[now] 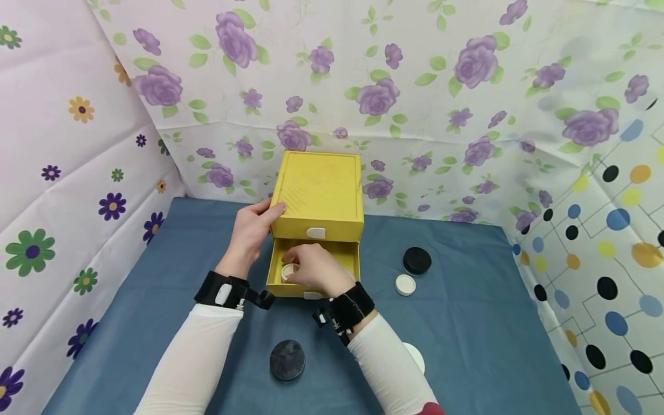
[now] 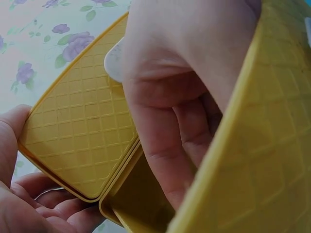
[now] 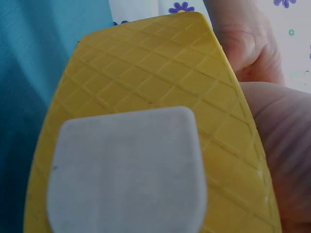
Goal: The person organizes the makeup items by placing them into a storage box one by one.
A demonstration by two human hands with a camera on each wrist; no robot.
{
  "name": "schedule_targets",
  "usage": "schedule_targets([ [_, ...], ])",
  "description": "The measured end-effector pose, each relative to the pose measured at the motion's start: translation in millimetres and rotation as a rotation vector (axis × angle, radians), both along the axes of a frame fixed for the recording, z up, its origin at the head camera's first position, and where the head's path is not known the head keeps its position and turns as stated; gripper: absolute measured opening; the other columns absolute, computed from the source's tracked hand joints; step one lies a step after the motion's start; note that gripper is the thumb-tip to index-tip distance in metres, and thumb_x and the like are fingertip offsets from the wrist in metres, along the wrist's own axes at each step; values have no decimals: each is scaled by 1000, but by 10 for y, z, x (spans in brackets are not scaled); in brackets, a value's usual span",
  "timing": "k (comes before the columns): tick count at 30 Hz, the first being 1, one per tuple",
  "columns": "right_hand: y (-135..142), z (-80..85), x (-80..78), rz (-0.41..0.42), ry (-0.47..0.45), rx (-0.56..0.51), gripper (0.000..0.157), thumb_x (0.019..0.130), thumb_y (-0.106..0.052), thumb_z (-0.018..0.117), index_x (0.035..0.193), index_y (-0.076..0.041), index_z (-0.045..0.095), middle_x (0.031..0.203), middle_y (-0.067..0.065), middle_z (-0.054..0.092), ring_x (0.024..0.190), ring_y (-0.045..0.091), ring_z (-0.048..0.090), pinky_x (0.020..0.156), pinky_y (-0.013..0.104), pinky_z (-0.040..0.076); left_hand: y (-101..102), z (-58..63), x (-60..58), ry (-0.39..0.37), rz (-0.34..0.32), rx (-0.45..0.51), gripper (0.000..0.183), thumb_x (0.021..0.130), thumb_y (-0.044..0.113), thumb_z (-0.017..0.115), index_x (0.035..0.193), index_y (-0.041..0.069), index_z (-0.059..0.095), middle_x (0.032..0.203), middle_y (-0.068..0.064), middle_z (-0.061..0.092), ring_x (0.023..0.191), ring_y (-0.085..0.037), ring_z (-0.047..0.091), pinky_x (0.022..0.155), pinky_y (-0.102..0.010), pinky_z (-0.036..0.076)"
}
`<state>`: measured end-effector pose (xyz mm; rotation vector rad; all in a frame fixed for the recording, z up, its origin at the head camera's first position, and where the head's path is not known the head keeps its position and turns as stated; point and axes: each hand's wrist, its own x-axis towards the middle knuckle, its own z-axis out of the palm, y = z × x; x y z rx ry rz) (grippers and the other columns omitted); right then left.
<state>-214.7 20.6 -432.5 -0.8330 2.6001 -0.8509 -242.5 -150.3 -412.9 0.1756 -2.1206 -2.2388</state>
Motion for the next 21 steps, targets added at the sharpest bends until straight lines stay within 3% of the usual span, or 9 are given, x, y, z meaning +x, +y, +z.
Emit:
schedule_targets([
  [8,104,-28,13,37,-49,-60,47,87,-34,77,128,-12,66,98,-8,70,85,3,62,79,28,57,29,-7,1,-11,-3,5,62,87,45,75,140,19,57,132,-4,60,108,-18,60,96,-41,52],
  [13,132,-47,43,14,-62,-98,43,90,-31,75,129,-14,66,99,-9,70,86,3,63,77,29,58,37,8,1,-9,4,0,61,86,45,76,139,19,58,132,-4,60,108,-18,60,96,-42,52],
  [21,150,-123,72,-46,0,-203,39,94,-33,69,129,-15,66,95,-13,70,83,1,63,74,29,58,19,30,35,-15,7,-17,61,87,47,74,140,20,57,136,-4,57,110,-20,59,97,-43,51],
])
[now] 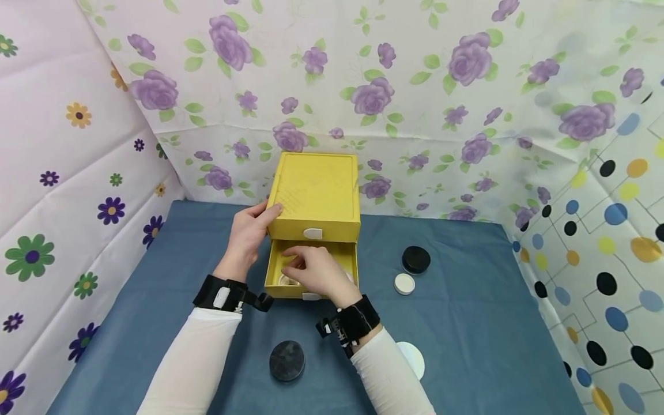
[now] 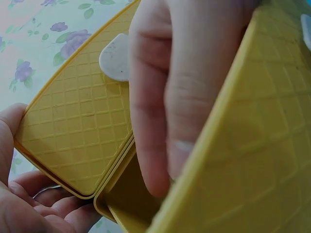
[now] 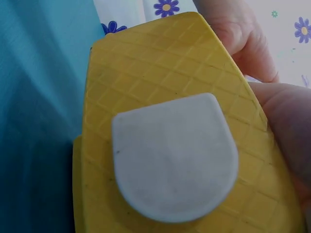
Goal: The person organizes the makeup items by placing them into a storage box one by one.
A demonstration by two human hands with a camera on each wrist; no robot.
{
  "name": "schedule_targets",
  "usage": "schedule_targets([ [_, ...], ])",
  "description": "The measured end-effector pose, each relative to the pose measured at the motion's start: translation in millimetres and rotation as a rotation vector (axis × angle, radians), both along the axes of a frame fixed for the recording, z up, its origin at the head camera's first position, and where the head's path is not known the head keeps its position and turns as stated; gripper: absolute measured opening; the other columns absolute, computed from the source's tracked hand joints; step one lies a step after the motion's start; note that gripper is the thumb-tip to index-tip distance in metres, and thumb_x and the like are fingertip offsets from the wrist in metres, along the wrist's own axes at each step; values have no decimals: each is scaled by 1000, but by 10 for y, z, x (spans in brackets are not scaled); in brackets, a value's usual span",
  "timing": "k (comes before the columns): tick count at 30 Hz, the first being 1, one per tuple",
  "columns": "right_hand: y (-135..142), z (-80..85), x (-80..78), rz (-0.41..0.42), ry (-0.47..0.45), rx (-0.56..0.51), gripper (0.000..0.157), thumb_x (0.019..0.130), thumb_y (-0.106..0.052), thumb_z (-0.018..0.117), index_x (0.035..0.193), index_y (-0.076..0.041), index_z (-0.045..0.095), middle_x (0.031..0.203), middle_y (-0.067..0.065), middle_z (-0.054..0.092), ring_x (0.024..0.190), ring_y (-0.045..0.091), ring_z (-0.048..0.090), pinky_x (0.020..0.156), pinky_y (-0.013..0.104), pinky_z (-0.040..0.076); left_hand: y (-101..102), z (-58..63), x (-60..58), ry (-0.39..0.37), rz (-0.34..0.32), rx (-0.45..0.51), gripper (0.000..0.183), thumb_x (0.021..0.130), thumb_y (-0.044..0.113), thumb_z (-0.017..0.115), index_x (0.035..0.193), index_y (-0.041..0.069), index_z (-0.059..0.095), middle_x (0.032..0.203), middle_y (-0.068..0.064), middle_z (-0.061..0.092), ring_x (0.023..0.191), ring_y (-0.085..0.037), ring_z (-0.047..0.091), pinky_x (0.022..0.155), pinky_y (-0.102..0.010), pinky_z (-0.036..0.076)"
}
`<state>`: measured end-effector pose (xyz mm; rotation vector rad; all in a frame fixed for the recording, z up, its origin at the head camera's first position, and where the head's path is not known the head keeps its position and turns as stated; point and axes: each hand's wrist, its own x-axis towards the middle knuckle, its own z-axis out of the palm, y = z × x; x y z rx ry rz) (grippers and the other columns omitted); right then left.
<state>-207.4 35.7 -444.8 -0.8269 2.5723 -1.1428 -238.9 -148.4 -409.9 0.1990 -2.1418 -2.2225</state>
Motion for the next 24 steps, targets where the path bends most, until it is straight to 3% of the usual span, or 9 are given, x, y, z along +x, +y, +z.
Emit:
schedule_targets([
  [9,-9,-43,30,-68,190,-119,25,99,-29,63,118,-17,72,86,-15,67,72,-1,60,63,28,56,-19,-10,7,16,11,2,60,88,46,73,140,18,58,139,-5,55,112,-21,58,100,-44,49],
  [14,35,-37,64,-109,313,-243,19,100,-28,63,111,-19,75,83,-14,68,66,0,58,56,26,54,-9,-31,-4,18,18,-3,62,88,46,73,140,18,57,140,-6,54,113,-21,57,100,-44,49],
  [19,91,-39,93,-121,342,-366,18,99,-27,63,110,-18,74,80,-11,69,64,2,61,53,26,55,5,-38,-4,12,21,-4,64,87,47,74,141,17,56,139,-7,55,112,-21,58,99,-43,50],
  [24,126,-12,94,-116,341,-406,18,99,-27,63,111,-17,74,79,-11,69,64,5,63,53,26,56,18,-29,-13,16,27,-6,62,86,47,74,139,18,58,137,-6,57,111,-21,59,99,-44,50],
])
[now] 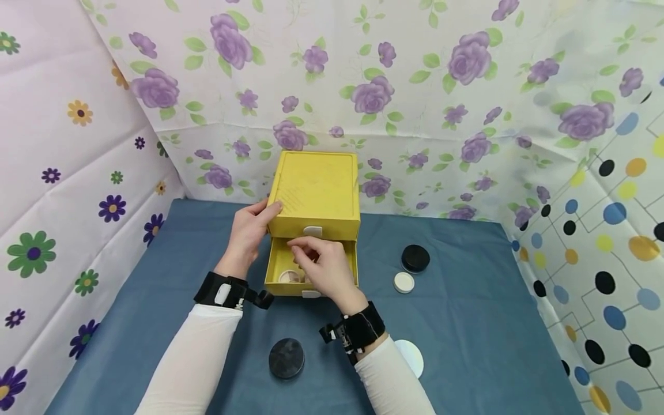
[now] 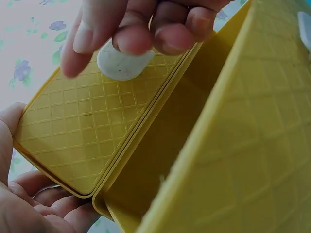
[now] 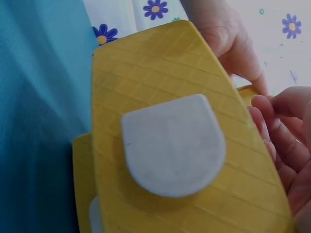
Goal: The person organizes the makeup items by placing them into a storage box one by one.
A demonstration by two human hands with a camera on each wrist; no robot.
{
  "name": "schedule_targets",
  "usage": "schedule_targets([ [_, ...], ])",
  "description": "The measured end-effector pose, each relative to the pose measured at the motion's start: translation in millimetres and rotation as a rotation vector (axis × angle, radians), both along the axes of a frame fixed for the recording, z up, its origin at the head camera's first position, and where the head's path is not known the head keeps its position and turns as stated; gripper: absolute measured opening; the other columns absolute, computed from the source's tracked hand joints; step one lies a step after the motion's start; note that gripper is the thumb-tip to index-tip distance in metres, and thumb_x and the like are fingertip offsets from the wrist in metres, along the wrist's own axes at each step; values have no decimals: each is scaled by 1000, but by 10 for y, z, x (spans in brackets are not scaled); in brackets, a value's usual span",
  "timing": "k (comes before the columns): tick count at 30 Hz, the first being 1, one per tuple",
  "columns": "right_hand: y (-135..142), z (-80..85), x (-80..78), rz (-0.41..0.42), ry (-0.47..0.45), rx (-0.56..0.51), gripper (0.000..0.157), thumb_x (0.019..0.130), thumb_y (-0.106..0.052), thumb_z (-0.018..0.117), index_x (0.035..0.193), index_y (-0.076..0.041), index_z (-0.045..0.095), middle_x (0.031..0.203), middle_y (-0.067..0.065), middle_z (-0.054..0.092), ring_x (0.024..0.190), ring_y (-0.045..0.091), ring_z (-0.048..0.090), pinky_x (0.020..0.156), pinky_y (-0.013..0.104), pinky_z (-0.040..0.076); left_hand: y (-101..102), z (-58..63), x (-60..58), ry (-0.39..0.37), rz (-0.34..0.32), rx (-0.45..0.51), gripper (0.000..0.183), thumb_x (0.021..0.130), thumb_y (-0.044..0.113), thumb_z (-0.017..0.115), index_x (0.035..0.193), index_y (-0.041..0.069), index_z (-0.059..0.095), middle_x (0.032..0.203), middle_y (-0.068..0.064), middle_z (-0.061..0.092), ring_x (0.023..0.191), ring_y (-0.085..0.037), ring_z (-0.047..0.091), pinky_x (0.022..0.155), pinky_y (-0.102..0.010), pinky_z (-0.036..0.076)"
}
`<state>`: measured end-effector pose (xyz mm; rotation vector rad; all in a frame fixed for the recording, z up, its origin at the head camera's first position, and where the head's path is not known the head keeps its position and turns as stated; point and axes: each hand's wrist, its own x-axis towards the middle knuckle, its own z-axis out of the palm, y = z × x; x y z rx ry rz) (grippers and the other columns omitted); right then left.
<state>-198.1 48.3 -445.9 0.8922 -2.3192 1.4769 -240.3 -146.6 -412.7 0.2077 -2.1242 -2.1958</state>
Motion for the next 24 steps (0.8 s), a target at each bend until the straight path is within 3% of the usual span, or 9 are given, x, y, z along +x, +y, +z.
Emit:
schedule_targets([
  [9,238,155,32,-36,-12,-77,15,98,-25,65,110,-21,74,76,-9,68,59,23,63,42,27,46,3,34,-44,-4,15,-10,63,86,47,75,139,18,58,138,-6,56,113,-20,58,100,-43,49],
  [17,486,162,124,-84,-110,-92,13,98,-27,65,108,-25,74,79,-5,70,65,19,66,45,26,50,-13,11,-23,-20,6,-17,66,86,50,75,141,19,56,139,-4,56,112,-18,59,100,-40,50],
  [22,656,170,204,-114,-172,-91,14,99,-22,65,109,-19,74,80,4,71,66,17,66,47,24,51,5,-15,-10,-20,7,-26,66,86,51,74,141,18,57,138,-5,57,113,-18,58,101,-41,49],
  [24,725,196,249,-129,-187,-87,14,99,-17,64,109,-15,74,81,9,71,67,20,66,52,29,56,10,-24,-5,-15,3,-34,66,86,52,73,141,18,57,138,-5,56,114,-19,58,101,-41,49],
])
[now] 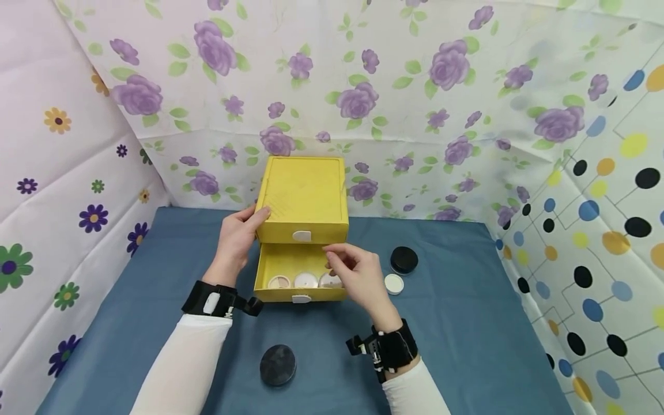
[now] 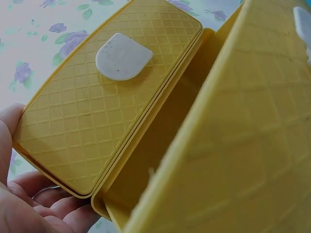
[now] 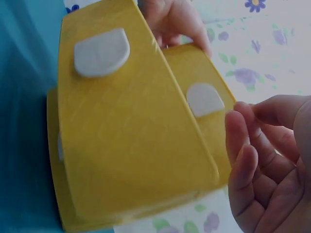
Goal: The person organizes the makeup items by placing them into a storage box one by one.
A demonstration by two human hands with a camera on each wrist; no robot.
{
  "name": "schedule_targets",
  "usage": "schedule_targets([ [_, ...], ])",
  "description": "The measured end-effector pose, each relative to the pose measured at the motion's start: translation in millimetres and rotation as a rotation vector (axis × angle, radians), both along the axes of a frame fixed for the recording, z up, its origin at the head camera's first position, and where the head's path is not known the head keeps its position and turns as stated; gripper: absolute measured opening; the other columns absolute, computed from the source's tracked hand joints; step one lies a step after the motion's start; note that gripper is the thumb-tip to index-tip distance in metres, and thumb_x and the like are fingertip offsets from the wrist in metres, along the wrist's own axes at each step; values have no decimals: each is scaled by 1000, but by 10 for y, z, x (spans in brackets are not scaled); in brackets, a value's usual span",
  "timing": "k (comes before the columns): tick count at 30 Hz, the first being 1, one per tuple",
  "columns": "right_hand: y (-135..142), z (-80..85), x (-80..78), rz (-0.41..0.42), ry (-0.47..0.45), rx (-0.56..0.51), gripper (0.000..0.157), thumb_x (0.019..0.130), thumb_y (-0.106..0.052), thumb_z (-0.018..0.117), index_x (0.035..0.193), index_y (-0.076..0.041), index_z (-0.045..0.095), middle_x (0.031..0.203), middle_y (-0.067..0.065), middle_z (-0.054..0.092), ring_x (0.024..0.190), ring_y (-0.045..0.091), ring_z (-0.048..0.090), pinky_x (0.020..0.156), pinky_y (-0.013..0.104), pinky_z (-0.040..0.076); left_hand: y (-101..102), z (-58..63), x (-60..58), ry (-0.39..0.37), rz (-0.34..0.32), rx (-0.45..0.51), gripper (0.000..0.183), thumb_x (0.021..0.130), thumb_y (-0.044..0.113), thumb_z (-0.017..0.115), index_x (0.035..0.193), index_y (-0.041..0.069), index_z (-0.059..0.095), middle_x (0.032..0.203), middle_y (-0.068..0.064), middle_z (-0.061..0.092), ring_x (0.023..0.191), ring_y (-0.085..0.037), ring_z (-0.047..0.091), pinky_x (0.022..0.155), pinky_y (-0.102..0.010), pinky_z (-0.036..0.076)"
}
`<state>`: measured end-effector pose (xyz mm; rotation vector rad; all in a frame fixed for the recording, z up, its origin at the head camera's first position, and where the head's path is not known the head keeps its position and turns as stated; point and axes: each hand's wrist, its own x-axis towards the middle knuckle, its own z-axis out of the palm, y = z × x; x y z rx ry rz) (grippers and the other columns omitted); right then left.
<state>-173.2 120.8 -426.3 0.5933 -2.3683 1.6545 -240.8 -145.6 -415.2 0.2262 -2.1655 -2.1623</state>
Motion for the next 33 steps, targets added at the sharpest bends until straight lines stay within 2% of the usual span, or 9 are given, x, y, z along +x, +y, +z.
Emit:
schedule_targets([
  [3,121,-27,22,-32,-29,12,14,99,-16,64,110,-15,73,83,8,71,69,18,66,58,32,60,-13,-10,-2,7,0,2,67,86,53,73,140,18,57,138,-5,57,113,-18,58,100,-41,50],
  [5,239,-104,25,-55,-46,25,15,99,-21,64,111,-18,73,85,6,71,71,16,67,60,34,61,-9,-21,6,8,-1,7,67,86,53,73,140,18,57,137,-5,57,112,-18,59,100,-41,50],
  [7,361,-185,22,-88,-70,52,17,99,-29,64,112,-22,73,86,2,72,72,13,67,60,31,60,-9,-23,12,10,0,13,66,86,52,73,140,18,57,136,-5,58,111,-17,59,99,-41,51],
  [11,590,-270,38,-148,-145,143,22,99,-39,62,114,-26,72,90,0,72,77,13,68,61,35,60,-5,-21,11,18,-1,15,65,86,52,73,140,18,57,134,-5,59,110,-17,60,98,-41,51],
  [15,812,-357,38,-195,-222,227,24,99,-42,60,117,-28,70,94,2,73,81,14,68,65,39,60,-3,-22,2,21,-7,17,65,86,52,73,140,19,58,133,-5,60,109,-17,60,98,-41,51],
  [22,1154,-525,18,-251,-300,396,38,99,-51,56,126,-26,65,107,3,71,93,18,65,75,44,56,8,-15,0,28,-11,20,64,87,51,73,139,18,58,134,-5,60,110,-18,60,99,-41,51],
  [24,1221,-585,18,-264,-317,434,41,99,-52,55,128,-24,65,112,2,70,98,20,64,79,46,55,11,-11,2,27,-11,18,64,87,51,73,140,18,58,134,-5,59,110,-18,60,99,-41,51],
  [28,1304,-711,26,-277,-338,467,38,100,-41,59,130,-17,64,118,5,68,106,24,61,86,51,54,10,-6,7,29,-9,19,63,87,50,72,139,18,58,134,-6,59,110,-19,60,98,-42,52],
  [33,1353,-818,26,-289,-320,506,36,99,-35,62,130,-16,64,122,10,65,110,29,60,86,53,53,8,-10,8,36,-8,14,64,87,51,72,140,17,58,135,-6,58,111,-18,59,99,-41,51],
])
